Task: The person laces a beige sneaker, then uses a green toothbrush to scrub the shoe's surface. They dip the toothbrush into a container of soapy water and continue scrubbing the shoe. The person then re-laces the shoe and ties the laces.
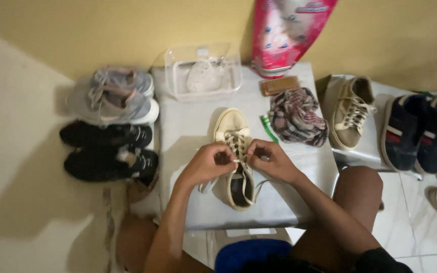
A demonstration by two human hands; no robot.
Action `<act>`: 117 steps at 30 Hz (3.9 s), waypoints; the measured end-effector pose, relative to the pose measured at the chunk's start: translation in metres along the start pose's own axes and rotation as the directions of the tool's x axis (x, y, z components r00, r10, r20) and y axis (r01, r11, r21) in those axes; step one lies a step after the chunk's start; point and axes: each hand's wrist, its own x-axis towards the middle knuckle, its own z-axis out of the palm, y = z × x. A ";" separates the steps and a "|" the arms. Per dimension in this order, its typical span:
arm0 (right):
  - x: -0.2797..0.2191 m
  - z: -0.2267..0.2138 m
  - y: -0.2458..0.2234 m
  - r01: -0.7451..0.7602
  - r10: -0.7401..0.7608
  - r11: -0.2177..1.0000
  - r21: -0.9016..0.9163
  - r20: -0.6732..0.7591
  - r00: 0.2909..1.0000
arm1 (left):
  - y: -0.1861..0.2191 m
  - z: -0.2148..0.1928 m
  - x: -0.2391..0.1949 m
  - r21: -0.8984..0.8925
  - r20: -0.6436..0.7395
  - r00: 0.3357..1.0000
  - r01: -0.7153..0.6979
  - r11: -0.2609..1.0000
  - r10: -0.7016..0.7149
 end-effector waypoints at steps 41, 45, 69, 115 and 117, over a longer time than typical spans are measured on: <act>0.006 -0.017 0.040 0.045 -0.077 0.711 0.701 0.014 0.997 | -0.031 0.037 -0.001 -0.469 -0.452 0.891 -0.270 0.841 0.034; 0.008 -0.023 0.046 0.044 -0.073 0.697 0.716 0.010 0.997 | -0.056 0.037 0.001 -0.570 -0.438 0.895 -0.205 0.796 -0.084; -0.006 0.004 -0.005 0.215 -0.196 0.925 -0.312 0.092 0.976 | -0.040 0.024 0.004 -0.457 -0.368 0.913 -0.010 0.890 -0.179; -0.012 -0.006 -0.003 0.272 -0.273 0.962 -0.018 -0.105 0.956 | 0.027 0.020 -0.030 0.093 -0.163 0.981 -0.092 0.991 0.106; -0.014 -0.004 -0.020 0.289 -0.292 0.953 -0.094 -0.016 0.956 | 0.029 0.025 -0.030 0.225 -0.175 0.984 0.008 0.974 0.032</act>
